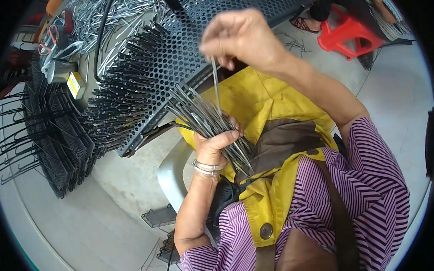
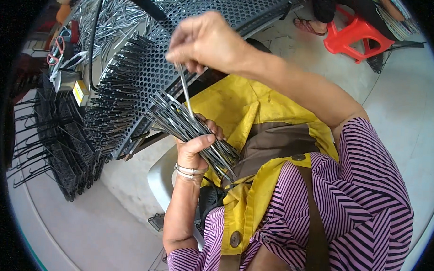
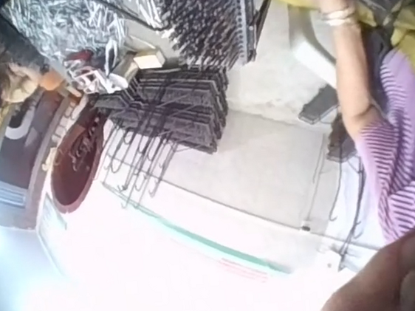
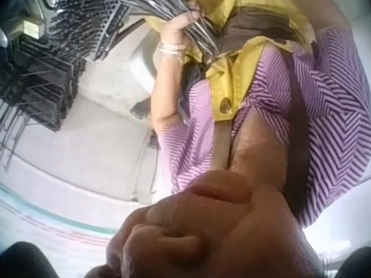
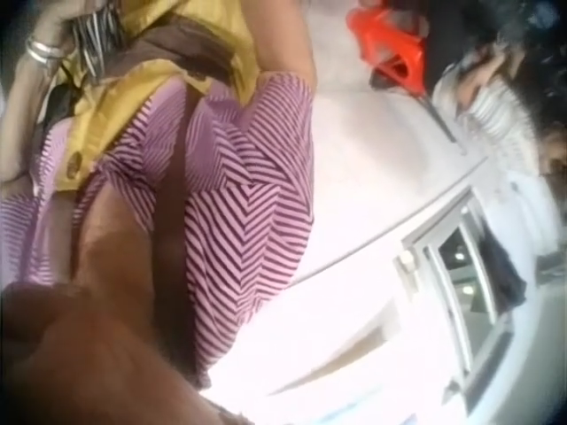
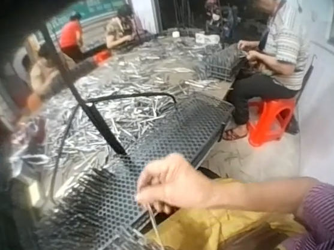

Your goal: Sorting and inserting small metal rods into the holes of a perforated metal tray.

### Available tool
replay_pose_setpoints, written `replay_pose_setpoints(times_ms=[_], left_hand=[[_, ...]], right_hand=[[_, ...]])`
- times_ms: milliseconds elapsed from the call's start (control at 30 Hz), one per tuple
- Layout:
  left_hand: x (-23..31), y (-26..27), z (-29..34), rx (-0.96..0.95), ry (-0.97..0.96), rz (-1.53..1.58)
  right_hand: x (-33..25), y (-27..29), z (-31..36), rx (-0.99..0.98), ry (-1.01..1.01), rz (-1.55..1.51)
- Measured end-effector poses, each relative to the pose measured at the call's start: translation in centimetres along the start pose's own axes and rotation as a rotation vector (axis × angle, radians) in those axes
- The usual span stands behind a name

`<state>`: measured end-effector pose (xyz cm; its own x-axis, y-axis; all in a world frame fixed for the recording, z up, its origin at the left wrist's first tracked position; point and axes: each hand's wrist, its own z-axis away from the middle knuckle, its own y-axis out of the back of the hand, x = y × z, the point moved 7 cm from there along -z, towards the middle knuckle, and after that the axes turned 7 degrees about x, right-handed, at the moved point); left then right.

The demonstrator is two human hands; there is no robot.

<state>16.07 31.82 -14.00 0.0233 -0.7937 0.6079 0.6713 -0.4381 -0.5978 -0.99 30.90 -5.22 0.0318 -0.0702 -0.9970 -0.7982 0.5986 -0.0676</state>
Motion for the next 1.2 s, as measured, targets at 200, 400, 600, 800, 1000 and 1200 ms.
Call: replay_pose_setpoints(times_ms=[200,400,600,800,1000,1200], left_hand=[[-0.1,-0.2,0.0,0.014,0.056,0.052],[0.1,-0.3,0.1,0.039,0.023,0.005],[0.2,-0.4,0.2,0.057,0.013,-0.004],[-0.2,-0.5,0.1,0.038,0.029,0.018],[-0.2,0.3,0.1,0.05,0.031,0.06],[-0.2,0.2,0.1,0.057,0.025,0.05]], right_hand=[[-4.4,-1.0,-4.4,0.224,0.484,-0.034],[-4.1,-4.2,-5.8,0.29,1.01,0.377],[-4.3,-6.6,-6.2,0.184,1.168,0.521],[-0.8,-8.7,-6.0,-0.03,1.055,0.911],[-2.8,-6.8,-1.5,0.083,1.011,0.802],[1.0,-3.5,4.0,-0.311,0.045,0.459]])
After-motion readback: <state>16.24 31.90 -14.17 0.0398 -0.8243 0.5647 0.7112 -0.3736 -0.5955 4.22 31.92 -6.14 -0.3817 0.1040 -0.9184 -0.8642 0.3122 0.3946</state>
